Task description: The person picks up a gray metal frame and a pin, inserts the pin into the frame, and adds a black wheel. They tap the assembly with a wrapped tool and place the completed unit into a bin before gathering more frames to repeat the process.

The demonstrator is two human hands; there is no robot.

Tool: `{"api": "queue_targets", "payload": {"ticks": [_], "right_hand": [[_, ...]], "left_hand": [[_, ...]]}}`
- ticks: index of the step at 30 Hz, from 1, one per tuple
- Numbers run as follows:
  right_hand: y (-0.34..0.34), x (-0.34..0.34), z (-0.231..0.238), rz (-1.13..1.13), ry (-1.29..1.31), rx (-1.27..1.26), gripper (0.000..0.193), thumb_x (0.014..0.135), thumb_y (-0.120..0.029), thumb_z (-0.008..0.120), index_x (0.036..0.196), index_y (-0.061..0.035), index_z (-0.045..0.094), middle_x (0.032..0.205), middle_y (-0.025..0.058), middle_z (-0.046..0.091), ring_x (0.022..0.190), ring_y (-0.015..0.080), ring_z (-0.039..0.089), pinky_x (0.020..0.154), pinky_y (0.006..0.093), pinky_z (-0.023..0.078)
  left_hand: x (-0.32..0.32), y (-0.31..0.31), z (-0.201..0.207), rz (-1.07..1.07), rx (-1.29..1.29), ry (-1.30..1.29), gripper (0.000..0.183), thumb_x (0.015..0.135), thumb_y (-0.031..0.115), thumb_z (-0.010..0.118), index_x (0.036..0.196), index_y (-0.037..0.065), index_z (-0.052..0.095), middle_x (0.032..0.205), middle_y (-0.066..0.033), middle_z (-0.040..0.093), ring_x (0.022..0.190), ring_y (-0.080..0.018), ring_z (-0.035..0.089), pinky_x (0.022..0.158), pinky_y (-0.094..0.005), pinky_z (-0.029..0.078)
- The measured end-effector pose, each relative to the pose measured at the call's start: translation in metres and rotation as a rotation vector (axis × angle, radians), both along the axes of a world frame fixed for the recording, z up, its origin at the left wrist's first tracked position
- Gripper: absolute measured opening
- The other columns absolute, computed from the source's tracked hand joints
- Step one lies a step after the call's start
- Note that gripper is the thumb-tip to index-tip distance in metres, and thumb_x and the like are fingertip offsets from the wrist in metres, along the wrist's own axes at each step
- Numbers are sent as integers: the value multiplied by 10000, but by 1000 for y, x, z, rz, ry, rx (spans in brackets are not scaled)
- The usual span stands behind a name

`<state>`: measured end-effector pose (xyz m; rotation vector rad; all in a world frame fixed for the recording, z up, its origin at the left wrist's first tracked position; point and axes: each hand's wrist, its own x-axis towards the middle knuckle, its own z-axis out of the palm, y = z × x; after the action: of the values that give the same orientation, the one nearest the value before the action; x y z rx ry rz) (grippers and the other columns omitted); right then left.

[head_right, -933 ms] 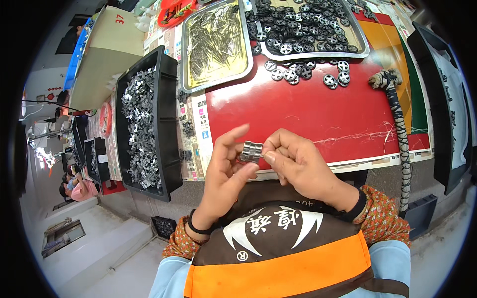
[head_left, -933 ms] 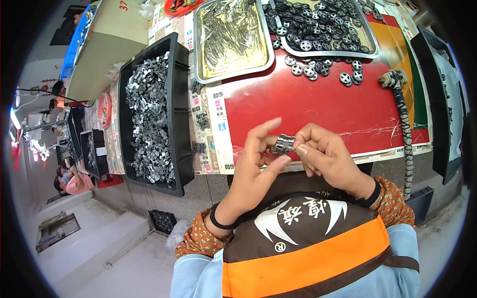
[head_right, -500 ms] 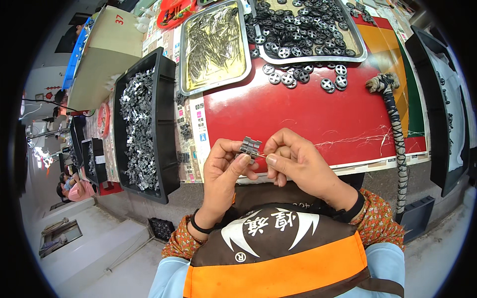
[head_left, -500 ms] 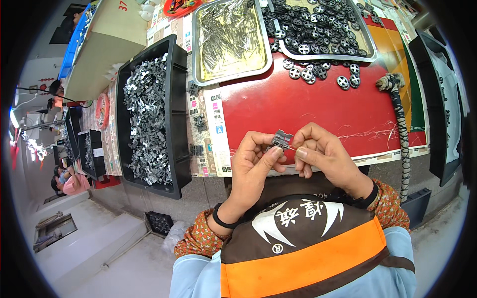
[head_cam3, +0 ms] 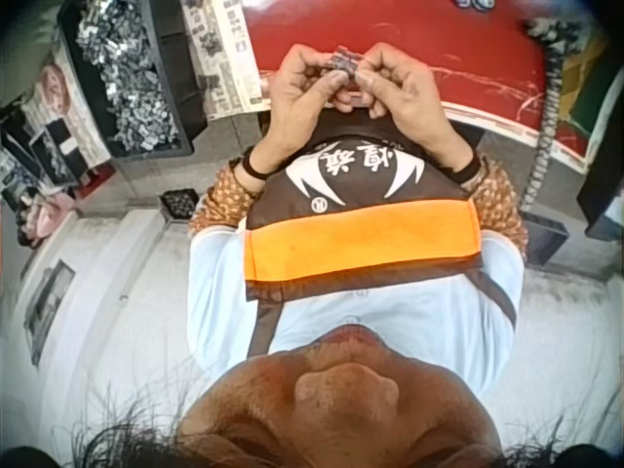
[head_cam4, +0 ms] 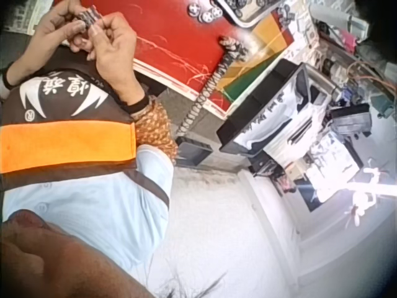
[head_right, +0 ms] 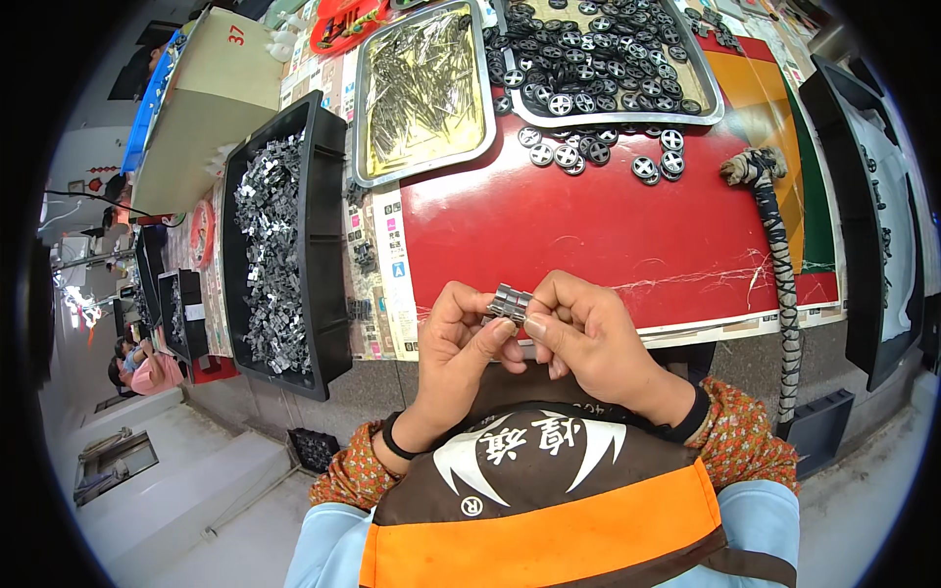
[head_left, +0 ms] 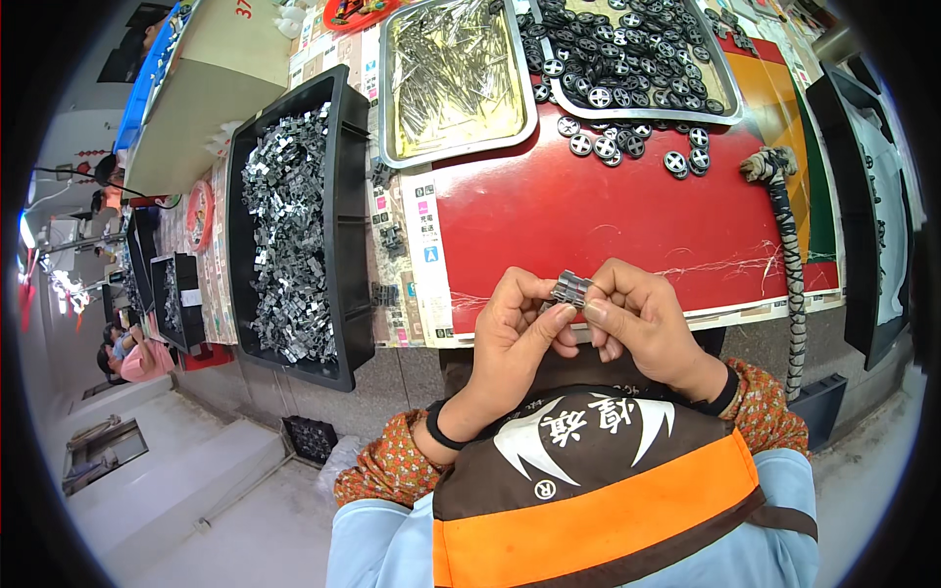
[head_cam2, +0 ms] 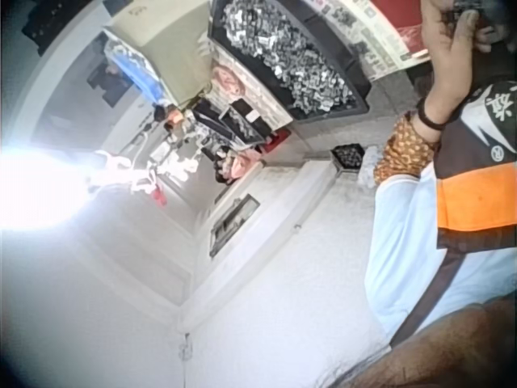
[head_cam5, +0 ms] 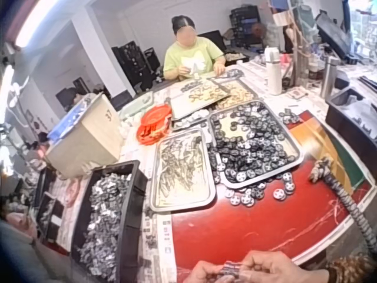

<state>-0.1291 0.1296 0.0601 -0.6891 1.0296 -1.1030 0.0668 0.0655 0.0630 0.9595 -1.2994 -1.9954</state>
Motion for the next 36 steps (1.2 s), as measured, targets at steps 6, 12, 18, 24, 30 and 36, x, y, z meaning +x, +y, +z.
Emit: {"api": "queue_targets", "payload": {"ticks": [6, 12, 18, 24, 30, 36], "right_hand": [[0, -2, -3, 5, -70, 46, 140, 1063, -146, 637, 1011, -26, 586, 724, 18, 635, 550, 49, 580, 518, 215, 503], [2, -3, -11, -4, -245, 79, 177, 1062, -160, 657, 1002, -13, 577, 721, 41, 641, 524, 63, 592, 493, 233, 537], [8, 0, -4, 27, -54, 44, 189, 1075, -170, 638, 1015, -6, 565, 727, 43, 638, 518, 73, 606, 494, 226, 537], [10, 2, -16, 4, -174, 35, 191, 1080, -172, 629, 1017, -6, 558, 729, 48, 635, 521, 87, 619, 497, 235, 552], [9, 1, -21, 4, -276, 44, 198, 1077, -169, 634, 1007, -6, 548, 725, 57, 635, 514, 104, 620, 500, 259, 578], [8, -1, -18, -3, -300, 48, 197, 1076, -160, 634, 996, -3, 547, 724, 56, 635, 518, 112, 623, 502, 271, 585]], "left_hand": [[1, 0, -6, -16, -14, 5, 154, 1063, 67, 639, 1156, 22, 525, 1081, -111, 693, 827, -103, 714, 691, -252, 635], [1, 3, -10, -22, 12, 37, 154, 1068, 68, 630, 1163, 29, 516, 1081, -117, 688, 806, -110, 700, 670, -261, 631], [4, 6, -14, -40, 94, 69, 143, 1079, 72, 606, 1163, 27, 499, 1073, -120, 678, 782, -111, 685, 652, -272, 631], [3, 9, -17, -39, 39, 83, 144, 1089, 80, 592, 1162, 30, 479, 1072, -128, 662, 767, -116, 679, 629, -271, 621], [2, 11, -19, -36, 53, 89, 159, 1090, 86, 594, 1163, 28, 465, 1073, -135, 661, 761, -116, 675, 623, -268, 617], [-1, 9, -15, -50, 51, 60, 160, 1092, 99, 596, 1175, 41, 473, 1082, -116, 668, 802, -115, 684, 669, -266, 626]]}}
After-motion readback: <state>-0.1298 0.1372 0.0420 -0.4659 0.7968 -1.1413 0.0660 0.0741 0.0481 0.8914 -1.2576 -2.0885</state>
